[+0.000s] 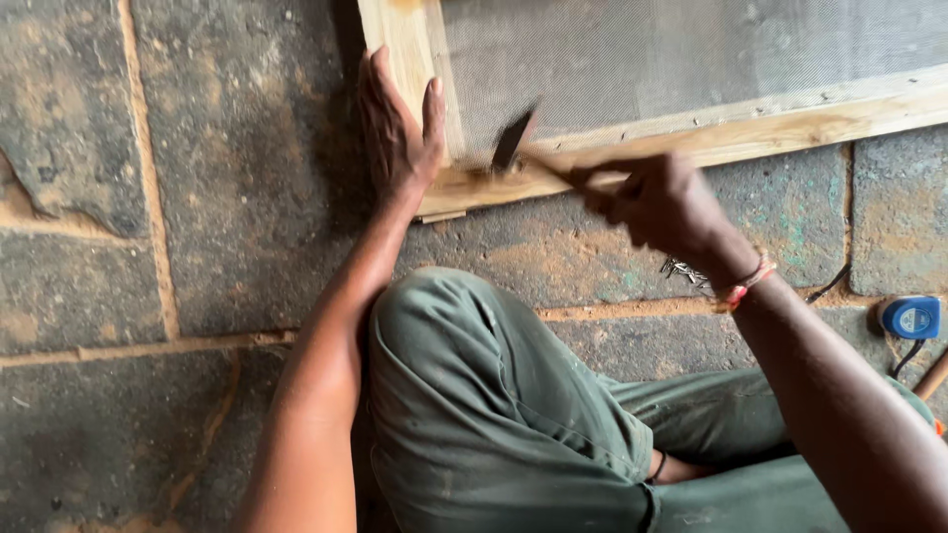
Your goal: The person is sitting on the floor and attaching a mesh screen to a wooden frame. They use a hammer to drive nails through the screen into the frame, securing it in place.
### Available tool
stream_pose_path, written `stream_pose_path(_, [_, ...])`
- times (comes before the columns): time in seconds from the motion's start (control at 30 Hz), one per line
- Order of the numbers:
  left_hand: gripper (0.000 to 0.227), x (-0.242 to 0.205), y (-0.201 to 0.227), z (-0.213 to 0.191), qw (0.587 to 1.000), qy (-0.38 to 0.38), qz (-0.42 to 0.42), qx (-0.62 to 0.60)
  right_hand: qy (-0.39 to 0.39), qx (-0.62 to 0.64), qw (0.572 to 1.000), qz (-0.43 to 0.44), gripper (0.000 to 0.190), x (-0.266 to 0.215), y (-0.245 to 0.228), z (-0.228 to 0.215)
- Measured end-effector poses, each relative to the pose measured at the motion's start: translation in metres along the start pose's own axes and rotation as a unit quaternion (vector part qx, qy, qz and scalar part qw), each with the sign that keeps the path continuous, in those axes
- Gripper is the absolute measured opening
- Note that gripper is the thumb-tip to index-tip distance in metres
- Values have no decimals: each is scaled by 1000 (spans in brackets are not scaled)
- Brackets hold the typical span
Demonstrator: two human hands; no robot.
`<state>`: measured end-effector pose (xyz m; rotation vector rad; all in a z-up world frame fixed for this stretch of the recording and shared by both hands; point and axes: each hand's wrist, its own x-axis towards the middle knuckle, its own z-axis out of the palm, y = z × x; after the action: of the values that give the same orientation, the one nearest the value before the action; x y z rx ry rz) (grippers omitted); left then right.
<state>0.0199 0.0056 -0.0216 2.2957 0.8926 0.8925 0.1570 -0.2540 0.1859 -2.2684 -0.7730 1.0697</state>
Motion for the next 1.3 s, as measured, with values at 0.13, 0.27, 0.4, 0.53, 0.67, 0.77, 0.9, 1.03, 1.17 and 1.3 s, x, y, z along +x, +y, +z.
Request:
stream_pose_path(0.13, [74, -2, 0, 3, 1000, -3, -10, -19, 91, 8, 996, -26, 37, -2, 5, 12])
stream_pose_path(0.27, [74, -2, -1, 2, 1000, 0, -1, 11, 77, -9, 997, -11, 44, 0, 11, 4])
stream_pose_path(0.4, [74, -1, -4, 4, 1000, -10, 2, -12, 147, 38, 984, -90, 38, 0, 19, -1])
stream_pose_path(0.53, [74, 0, -1, 1, 1000, -14, -15, -20, 88, -112, 989, -35, 33, -2, 21, 3])
stream_pose_path(0.67, [73, -4, 2, -3, 1000, -1, 17, 0, 162, -9, 980, -118, 41, -3, 19, 10])
stream_pose_path(0.77, [71, -4, 5, -6, 1000, 1, 18, -5, 158, -110, 954, -231, 41, -10, 21, 18])
stream_pose_path(0.9, [72, 2, 6, -3, 1000, 0, 4, -11, 239, -131, 891, -364, 33, -16, 31, 27])
stream_pose_path(1.03, [71, -4, 10, -7, 1000, -8, 4, -10, 231, -326, 856, -329, 42, -14, 41, 37])
stream_pose_path(1.17, [71, 4, 11, -8, 1000, 5, 5, -22, 292, -238, 851, -365, 45, -8, 52, 52])
stream_pose_path(1.3, [71, -1, 15, -8, 1000, 15, 7, -10, 236, -302, 867, -320, 47, -10, 63, 58])
